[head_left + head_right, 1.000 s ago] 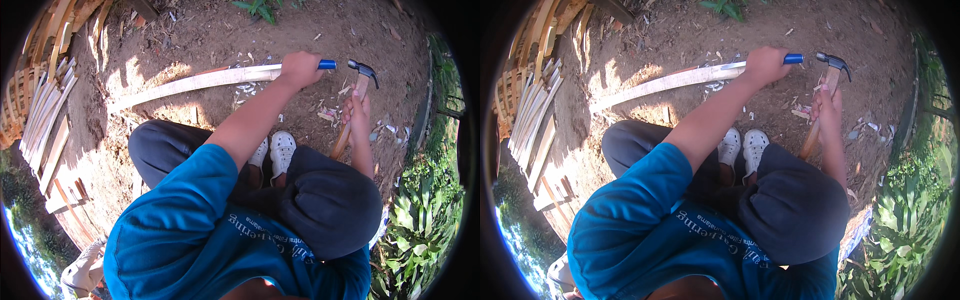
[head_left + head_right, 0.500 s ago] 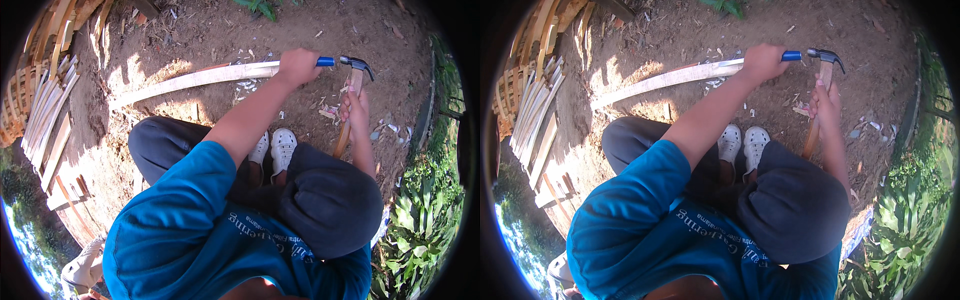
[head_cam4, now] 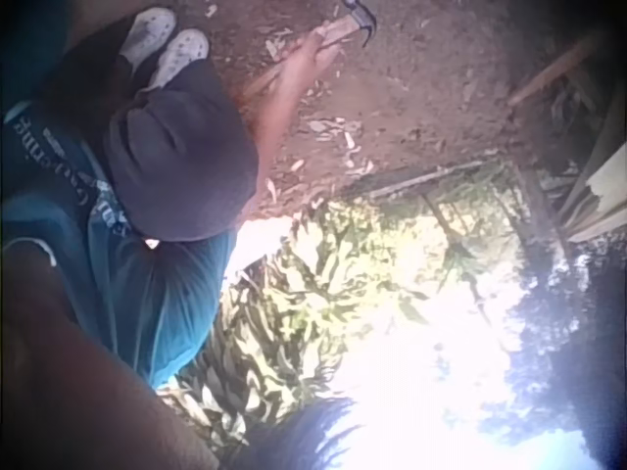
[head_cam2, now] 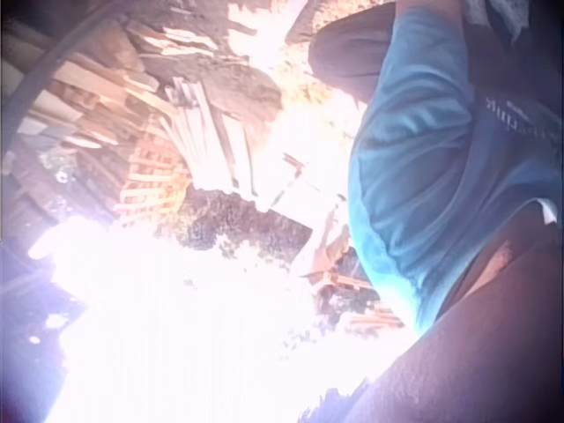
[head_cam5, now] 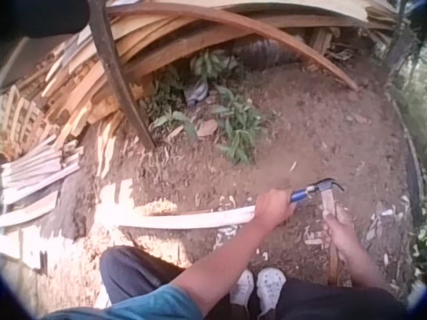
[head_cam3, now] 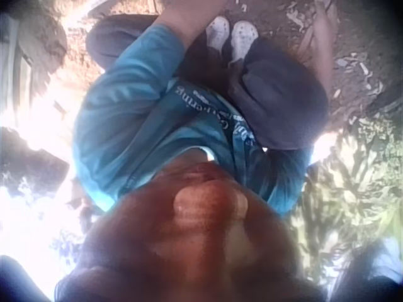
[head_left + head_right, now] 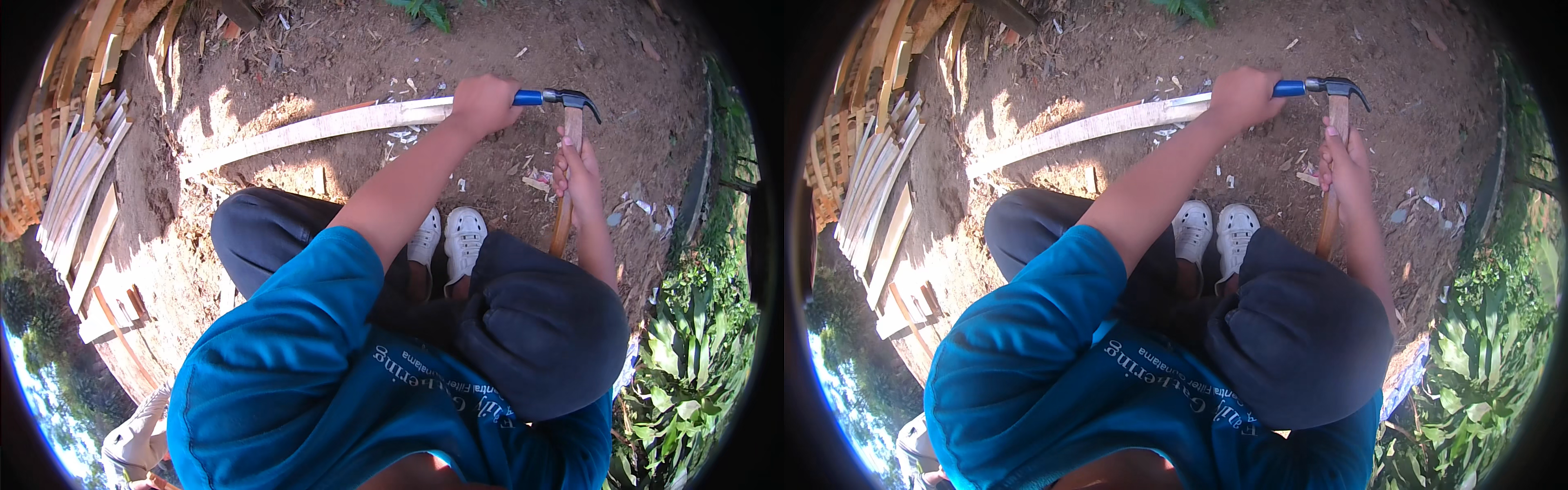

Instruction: The person uses a small hand tool to shave and smooth the surface of a long, curved wooden plank, periodically using a hammer to tap the tool.

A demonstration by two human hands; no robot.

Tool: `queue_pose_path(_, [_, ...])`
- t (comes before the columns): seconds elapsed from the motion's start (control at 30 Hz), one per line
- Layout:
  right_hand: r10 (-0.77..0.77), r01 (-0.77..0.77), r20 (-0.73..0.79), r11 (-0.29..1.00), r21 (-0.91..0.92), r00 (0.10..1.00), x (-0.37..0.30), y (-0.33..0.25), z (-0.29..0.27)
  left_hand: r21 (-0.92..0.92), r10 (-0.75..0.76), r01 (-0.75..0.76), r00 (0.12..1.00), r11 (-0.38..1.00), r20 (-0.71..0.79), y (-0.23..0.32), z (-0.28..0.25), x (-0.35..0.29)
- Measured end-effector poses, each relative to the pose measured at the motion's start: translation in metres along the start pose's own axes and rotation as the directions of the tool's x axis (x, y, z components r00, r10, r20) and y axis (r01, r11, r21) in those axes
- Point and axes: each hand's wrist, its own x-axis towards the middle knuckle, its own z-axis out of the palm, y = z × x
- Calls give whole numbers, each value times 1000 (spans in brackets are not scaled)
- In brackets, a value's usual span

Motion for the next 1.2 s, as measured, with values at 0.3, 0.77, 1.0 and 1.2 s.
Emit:
queue_pose_path(0.3, [-58, 78, -164, 990, 120, 985, -2, 2, 13, 6, 23, -23, 999, 1000, -29, -7, 3, 0])
queue_pose_path(0.77, [-102, 126, -172, 983, 135, 980, -17, -16, -13, -31, 33, -33, 999, 999, 14, 10, 0, 2])
queue_pose_path(1.0, [8, -9, -41, 1000, -29, 999, -13, -4, -3, 6, 33, -33, 999, 999, 11, 4, 5, -2])
queue_pose_path(1.2, [29, -29, -4, 999, -28, 1000, -13, 10, -6, -3, -8, 8, 999, 1000, 53, -1, 2, 1])
